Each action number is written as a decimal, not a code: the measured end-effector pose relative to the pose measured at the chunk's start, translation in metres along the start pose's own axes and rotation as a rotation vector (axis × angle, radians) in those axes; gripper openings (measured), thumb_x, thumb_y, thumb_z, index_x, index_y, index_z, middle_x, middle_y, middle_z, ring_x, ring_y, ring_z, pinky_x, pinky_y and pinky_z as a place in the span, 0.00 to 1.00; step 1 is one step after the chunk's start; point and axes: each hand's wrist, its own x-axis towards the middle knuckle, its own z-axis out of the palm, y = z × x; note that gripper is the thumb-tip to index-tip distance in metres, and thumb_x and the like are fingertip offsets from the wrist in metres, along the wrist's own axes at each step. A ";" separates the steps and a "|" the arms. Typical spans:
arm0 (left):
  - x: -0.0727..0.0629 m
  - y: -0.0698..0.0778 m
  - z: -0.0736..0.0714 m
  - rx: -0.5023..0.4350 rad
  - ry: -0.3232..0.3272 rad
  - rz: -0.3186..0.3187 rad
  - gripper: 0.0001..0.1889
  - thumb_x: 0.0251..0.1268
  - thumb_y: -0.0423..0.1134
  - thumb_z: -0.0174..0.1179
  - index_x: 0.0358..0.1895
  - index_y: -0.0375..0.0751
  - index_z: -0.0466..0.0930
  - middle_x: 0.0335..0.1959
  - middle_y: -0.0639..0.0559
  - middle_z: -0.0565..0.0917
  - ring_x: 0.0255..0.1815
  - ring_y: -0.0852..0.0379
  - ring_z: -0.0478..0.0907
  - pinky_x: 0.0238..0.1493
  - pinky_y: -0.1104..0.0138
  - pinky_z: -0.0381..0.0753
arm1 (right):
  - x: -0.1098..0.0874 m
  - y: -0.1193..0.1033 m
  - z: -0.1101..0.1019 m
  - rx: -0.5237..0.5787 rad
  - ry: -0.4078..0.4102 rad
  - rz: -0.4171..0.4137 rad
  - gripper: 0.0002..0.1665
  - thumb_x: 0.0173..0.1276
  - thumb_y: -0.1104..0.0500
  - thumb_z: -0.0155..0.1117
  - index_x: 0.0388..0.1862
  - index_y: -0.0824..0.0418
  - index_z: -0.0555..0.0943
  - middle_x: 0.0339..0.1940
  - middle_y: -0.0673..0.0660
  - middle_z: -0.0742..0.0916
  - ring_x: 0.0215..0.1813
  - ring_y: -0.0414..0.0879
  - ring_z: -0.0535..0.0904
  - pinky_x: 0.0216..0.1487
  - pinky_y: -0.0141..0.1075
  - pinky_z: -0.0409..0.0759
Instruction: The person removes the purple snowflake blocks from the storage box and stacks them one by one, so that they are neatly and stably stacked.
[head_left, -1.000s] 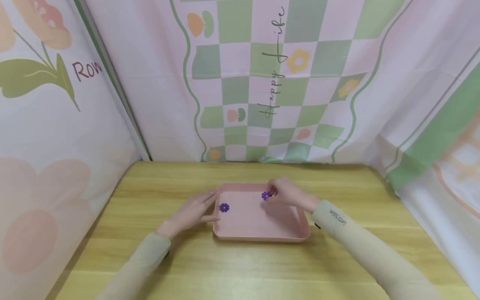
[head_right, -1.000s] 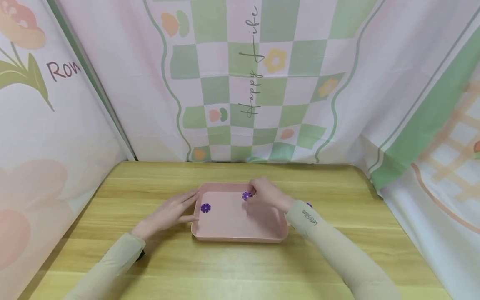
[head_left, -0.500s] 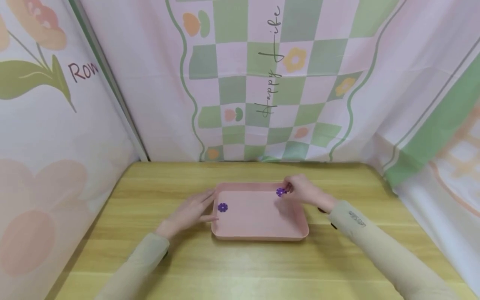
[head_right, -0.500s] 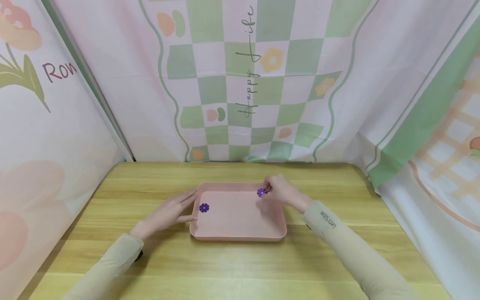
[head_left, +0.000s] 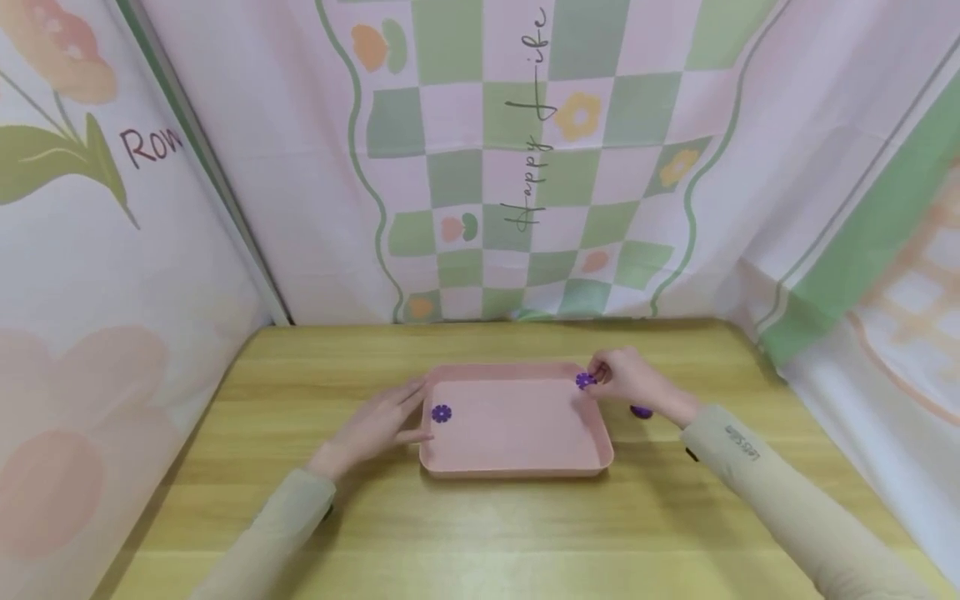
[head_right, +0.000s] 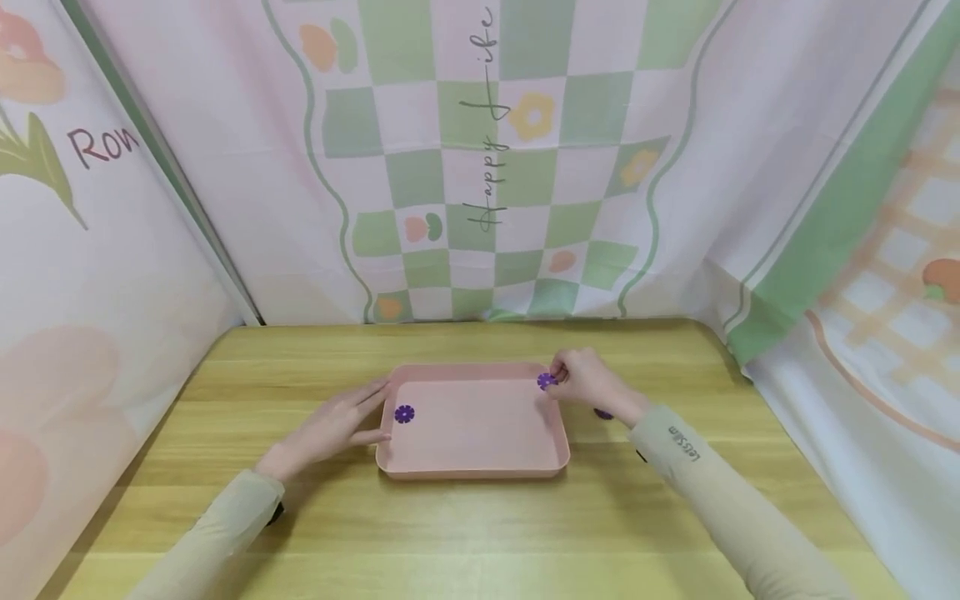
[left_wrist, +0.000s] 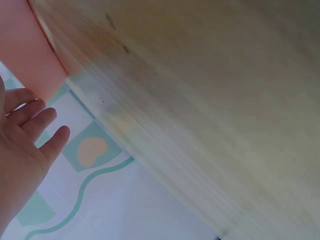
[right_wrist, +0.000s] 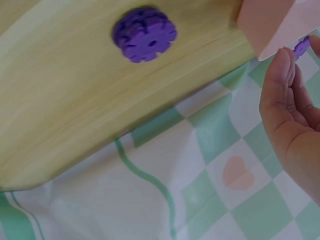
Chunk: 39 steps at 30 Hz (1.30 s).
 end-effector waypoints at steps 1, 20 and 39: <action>0.000 0.000 0.000 -0.001 0.004 0.000 0.44 0.64 0.58 0.61 0.74 0.31 0.60 0.74 0.32 0.65 0.73 0.36 0.67 0.73 0.43 0.69 | -0.001 0.001 0.000 -0.001 0.005 0.008 0.13 0.54 0.63 0.75 0.35 0.68 0.83 0.31 0.60 0.89 0.33 0.47 0.84 0.37 0.36 0.88; -0.001 0.000 0.000 0.007 0.003 -0.002 0.43 0.65 0.57 0.61 0.73 0.30 0.61 0.74 0.32 0.66 0.72 0.36 0.68 0.72 0.43 0.70 | -0.028 0.040 -0.007 -0.018 0.008 0.070 0.12 0.53 0.64 0.73 0.32 0.70 0.81 0.28 0.60 0.87 0.30 0.43 0.82 0.32 0.31 0.85; -0.002 0.000 -0.001 0.002 -0.001 -0.014 0.44 0.65 0.60 0.60 0.75 0.33 0.59 0.74 0.34 0.65 0.74 0.38 0.67 0.73 0.44 0.69 | -0.054 0.067 -0.003 -0.035 0.026 0.138 0.15 0.54 0.61 0.76 0.33 0.70 0.81 0.29 0.60 0.88 0.31 0.47 0.84 0.34 0.38 0.87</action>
